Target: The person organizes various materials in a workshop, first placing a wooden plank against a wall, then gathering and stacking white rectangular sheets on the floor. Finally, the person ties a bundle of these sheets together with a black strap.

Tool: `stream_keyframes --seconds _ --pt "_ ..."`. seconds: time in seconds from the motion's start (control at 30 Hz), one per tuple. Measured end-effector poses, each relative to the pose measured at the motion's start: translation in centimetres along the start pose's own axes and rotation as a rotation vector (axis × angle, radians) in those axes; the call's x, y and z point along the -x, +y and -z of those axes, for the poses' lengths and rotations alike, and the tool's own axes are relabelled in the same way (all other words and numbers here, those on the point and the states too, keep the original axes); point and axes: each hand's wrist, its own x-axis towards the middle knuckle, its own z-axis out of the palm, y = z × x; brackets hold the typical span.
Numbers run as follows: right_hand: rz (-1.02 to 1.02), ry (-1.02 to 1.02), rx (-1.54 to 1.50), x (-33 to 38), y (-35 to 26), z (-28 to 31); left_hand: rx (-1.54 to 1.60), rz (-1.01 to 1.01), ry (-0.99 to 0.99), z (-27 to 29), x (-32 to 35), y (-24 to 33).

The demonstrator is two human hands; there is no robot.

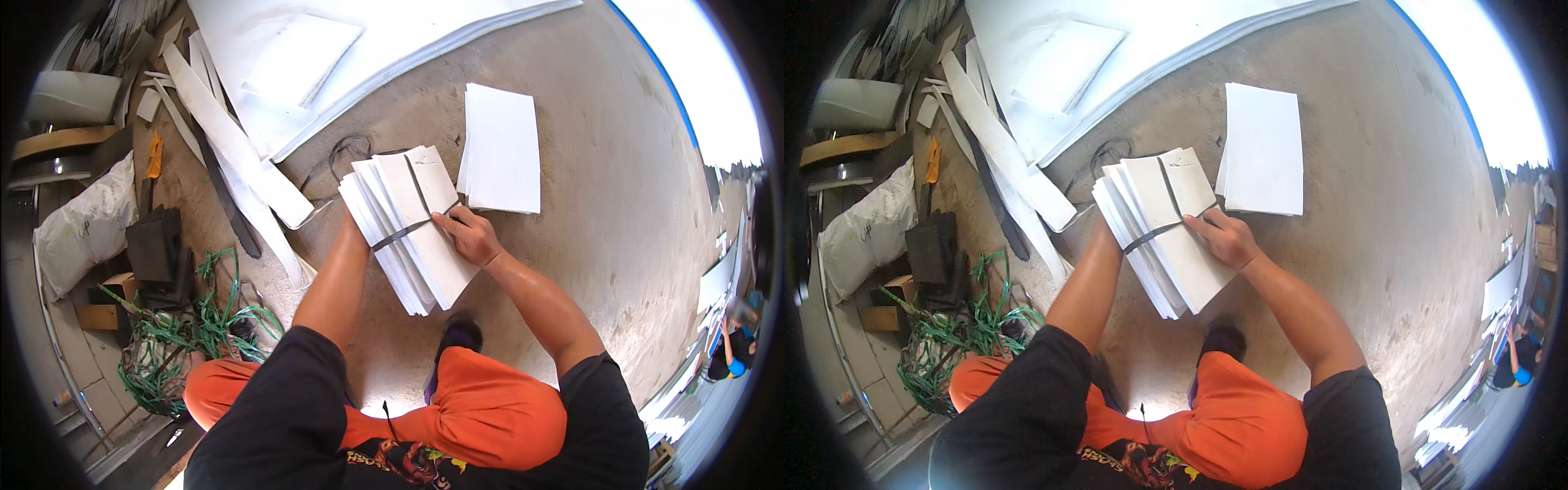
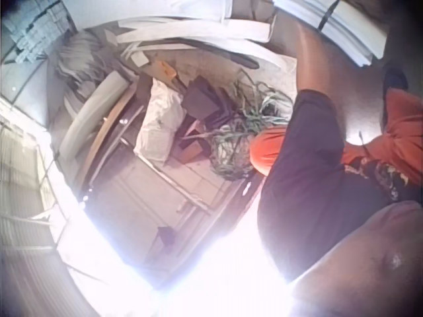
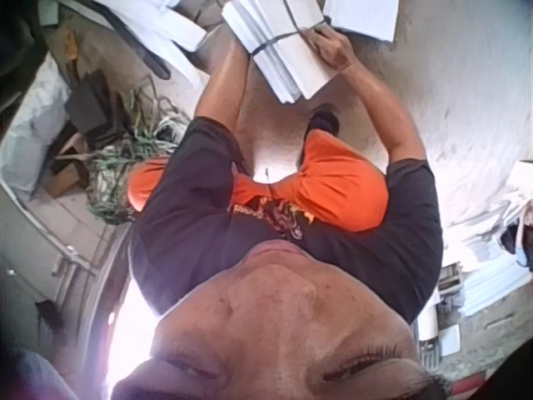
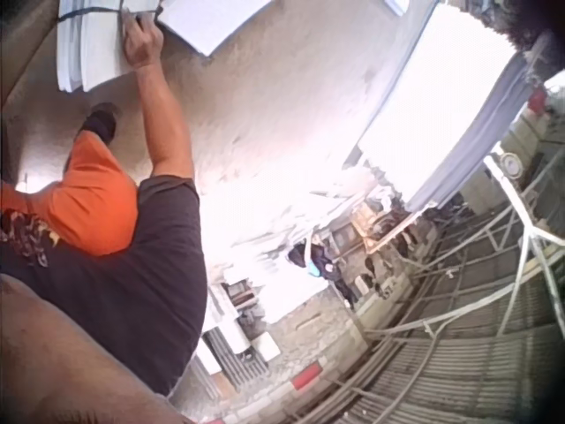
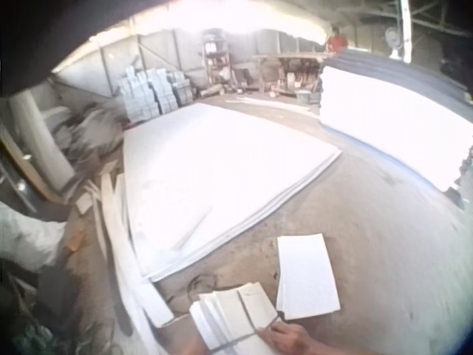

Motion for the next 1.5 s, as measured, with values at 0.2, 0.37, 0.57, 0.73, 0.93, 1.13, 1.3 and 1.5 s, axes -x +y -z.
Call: stream_keyframes --seconds 0.2,0.37,0.57,0.73,0.93,1.13,1.3,1.5 --pt "-0.165 0.012 -0.087 0.3 0.1 0.7 0.188 -0.280 -0.091 -4.8 4.2 -2.3" --pt "-0.403 0.158 -0.251 0.5 -5.1 -0.7 0.748 -0.243 0.502 -2.3 1.8 -1.6" --pt "-0.624 0.270 -0.381 1.1 -11.1 1.1 0.602 -0.235 0.527 -9.5 7.3 -0.4" --pt "-0.634 0.407 -0.268 -6.1 -16.6 4.7 -0.114 -0.343 0.177 -5.3 6.3 1.6" --pt "-0.750 0.277 -0.299 -13.3 -14.6 7.3 0.266 -0.290 0.428 -13.5 6.7 6.9" --pt "-1.122 0.178 -0.738 -3.3 -8.9 1.8 0.286 -0.042 0.715 -7.3 9.8 -0.9" --pt "-1.061 0.162 -0.572 4.5 -12.7 3.5 0.225 -0.183 0.766 -6.3 14.9 -7.2" --pt "-1.061 0.205 -0.605 7.1 -17.2 6.6 0.200 -0.295 0.654 -7.2 17.5 -9.8"
